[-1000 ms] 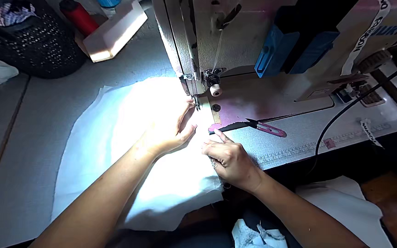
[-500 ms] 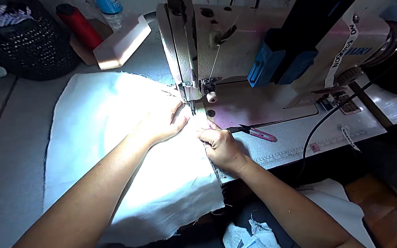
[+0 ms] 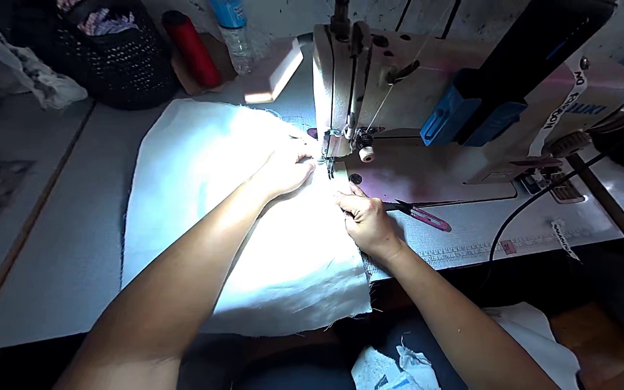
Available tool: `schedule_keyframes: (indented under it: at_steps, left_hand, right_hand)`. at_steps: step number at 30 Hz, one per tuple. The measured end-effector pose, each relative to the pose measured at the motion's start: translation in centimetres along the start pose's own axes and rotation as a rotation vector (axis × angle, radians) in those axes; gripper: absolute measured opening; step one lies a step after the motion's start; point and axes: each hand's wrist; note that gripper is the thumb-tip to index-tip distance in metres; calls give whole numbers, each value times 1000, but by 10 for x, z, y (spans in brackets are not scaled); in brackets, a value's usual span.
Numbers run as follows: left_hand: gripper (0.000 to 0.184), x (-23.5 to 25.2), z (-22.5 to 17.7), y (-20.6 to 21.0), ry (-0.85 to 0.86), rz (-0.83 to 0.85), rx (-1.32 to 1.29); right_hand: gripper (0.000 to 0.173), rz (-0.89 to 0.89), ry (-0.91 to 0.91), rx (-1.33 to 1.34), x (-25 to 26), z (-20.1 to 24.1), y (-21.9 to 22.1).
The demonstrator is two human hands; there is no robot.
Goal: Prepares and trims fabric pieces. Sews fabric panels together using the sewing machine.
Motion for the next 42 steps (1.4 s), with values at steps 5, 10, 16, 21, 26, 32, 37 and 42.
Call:
schedule_keyframes:
  at_steps: [5,10,16,21,26,32,37,42]
  left_hand:
    - [95,53,6,-25,-532,-18,-407]
    - [81,41,4,-15,-305,-27,-401]
    - [50,5,22,13,37,78,221]
    - [51,-2,14,15,51,43,384]
    - [30,-69,-39,15,36,-146,401]
    - [83,-157,-101,67,1,-263,300]
    - [50,-185,-99,93,42,-351,318]
    - [20,-200,-101,52,40,-333,-65]
  right_hand:
    - [27,21,10,-29,-3,0,-1]
    - [24,15,53,-3,-2,-2,1]
    - [24,24,21,-31,-3,-1,0]
    - [19,24,-14,-12,-4,-2,0]
    - [23,45,-102,-24,-2,-9,-1]
    - [17,154,-195,-9,-17,-15,-11]
    - [15,233,-164,0,-42,7,-20]
    - [20,143,-113,118,-71,32,-26]
Point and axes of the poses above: each hand's wrist, its own x-axis towards the middle knuckle, its own y-axis out of the palm, z = x × y, and after that the axes turned 2 degrees about x, right-handed
